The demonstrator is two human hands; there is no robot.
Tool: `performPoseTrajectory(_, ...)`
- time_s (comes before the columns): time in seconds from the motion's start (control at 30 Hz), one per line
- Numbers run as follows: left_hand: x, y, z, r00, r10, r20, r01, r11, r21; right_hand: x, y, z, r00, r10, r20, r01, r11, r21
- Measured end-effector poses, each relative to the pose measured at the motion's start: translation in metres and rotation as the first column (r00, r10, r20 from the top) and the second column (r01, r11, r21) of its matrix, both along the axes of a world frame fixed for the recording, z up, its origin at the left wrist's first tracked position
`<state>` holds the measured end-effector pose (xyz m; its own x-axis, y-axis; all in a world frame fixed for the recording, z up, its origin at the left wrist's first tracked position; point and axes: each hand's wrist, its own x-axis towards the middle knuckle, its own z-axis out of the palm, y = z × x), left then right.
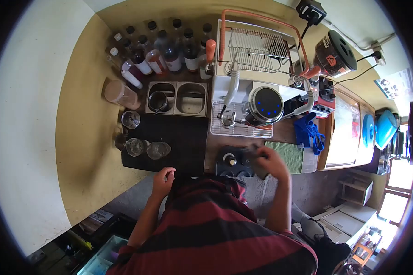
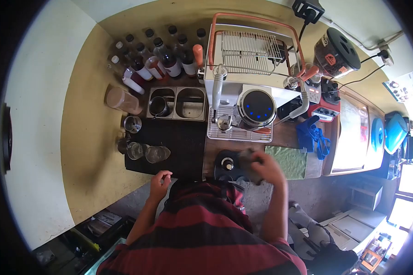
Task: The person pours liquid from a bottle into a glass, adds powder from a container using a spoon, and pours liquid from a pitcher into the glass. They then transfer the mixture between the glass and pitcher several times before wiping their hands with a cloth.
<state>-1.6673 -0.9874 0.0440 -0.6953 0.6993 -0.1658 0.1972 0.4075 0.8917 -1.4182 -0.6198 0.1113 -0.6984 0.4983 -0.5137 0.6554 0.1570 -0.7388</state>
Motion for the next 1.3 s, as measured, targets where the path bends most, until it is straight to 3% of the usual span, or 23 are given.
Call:
performPoseTrajectory(0.03, 0.004, -0.003, -0.006, 1.0, 0.008, -0.012, -0.008, 1.0, -0.003, 0.023, 0.015, -0.016, 0.989, -0.136, 0.058, 0.132, 0.989, 0.07)
performPoseTrajectory(0.1, 0.006, -0.006, -0.016, 0.998, 0.036, -0.047, -0.036, 0.999, -0.009, 0.054, 0.034, -0.058, 0.963, -0.26, 0.077, 0.183, 0.832, 0.524)
performPoseTrajectory(0.17, 0.009, -0.007, -0.023, 0.993, 0.08, -0.086, -0.081, 0.997, -0.014, 0.075, 0.047, -0.102, 0.95, -0.307, 0.062, 0.232, 0.823, 0.519)
performPoseTrajectory(0.27, 0.007, -0.006, -0.032, 0.97, 0.211, -0.121, -0.212, 0.977, 0.008, 0.088, 0.03, -0.132, 0.909, -0.303, 0.287, 0.055, 0.768, 0.638)
performPoseTrajectory(0.37, -0.001, -0.009, -0.033, 0.936, 0.341, -0.087, -0.339, 0.94, 0.035, 0.098, 0.028, -0.154, 0.919, -0.347, 0.189, 0.176, 0.787, 0.591)
performPoseTrajectory(0.5, -0.011, -0.014, -0.04, 0.903, 0.413, -0.12, -0.407, 0.911, 0.07, 0.085, 0.004, -0.124, 0.875, -0.373, 0.309, 0.052, 0.707, 0.705)
performPoseTrajectory(0.53, -0.013, -0.018, -0.039, 0.9, 0.421, -0.108, -0.418, 0.907, 0.052, 0.078, 0.0, -0.111, 0.907, -0.371, 0.199, 0.119, 0.679, 0.725)
performPoseTrajectory(0.6, -0.018, -0.024, -0.037, 0.897, 0.435, -0.086, -0.435, 0.9, 0.02, 0.063, 0.007, -0.075, 0.962, -0.154, 0.225, 0.055, 0.917, 0.394)
performPoseTrajectory(0.63, -0.02, -0.027, -0.038, 0.893, 0.436, -0.112, -0.437, 0.899, 0.02, 0.057, 0.009, -0.061, 0.978, -0.045, 0.205, 0.002, 0.979, 0.206)
performPoseTrajectory(0.67, -0.023, -0.031, -0.039, 0.89, 0.435, -0.137, -0.436, 0.9, 0.019, 0.048, 0.003, -0.052, 0.995, -0.001, 0.105, -0.013, 0.991, 0.134)
performPoseTrajectory(0.77, -0.027, -0.039, -0.037, 0.871, 0.471, -0.139, -0.47, 0.882, 0.044, -0.008, -0.01, 0.017, 0.95, 0.182, 0.253, -0.169, 0.983, -0.07)
performPoseTrajectory(0.8, -0.029, -0.041, -0.037, 0.862, 0.49, -0.127, -0.486, 0.872, 0.06, -0.011, -0.015, 0.007, 0.973, 0.194, 0.124, -0.195, 0.981, -0.007)
performPoseTrajectory(0.9, -0.041, -0.058, -0.032, 0.884, 0.432, -0.179, -0.456, 0.88, -0.13, -0.05, -0.031, 0.011, 0.959, 0.278, -0.051, -0.28, 0.959, -0.039)
performPoseTrajectory(1.03, -0.064, -0.068, -0.018, 0.857, 0.431, -0.281, -0.452, 0.892, -0.009, -0.12, -0.064, 0.02, 0.945, 0.323, -0.047, -0.326, 0.944, -0.057)
performPoseTrajectory(1.07, -0.072, -0.068, -0.012, 0.845, 0.435, -0.311, -0.453, 0.892, 0.018, -0.136, -0.074, 0.019, 0.925, 0.368, -0.1, -0.366, 0.93, 0.039)
performPoseTrajectory(1.2, -0.129, -0.07, 0.007, 0.837, 0.41, -0.363, -0.41, 0.909, 0.082, -0.198, -0.121, 0.014, 0.878, 0.428, -0.217, -0.438, 0.899, 0.0)
performPoseTrajectory(1.3, -0.183, -0.077, 0.004, 0.919, 0.225, -0.322, -0.261, 0.963, -0.071, -0.227, -0.154, -0.001, 0.837, 0.504, -0.213, -0.494, 0.863, 0.102)
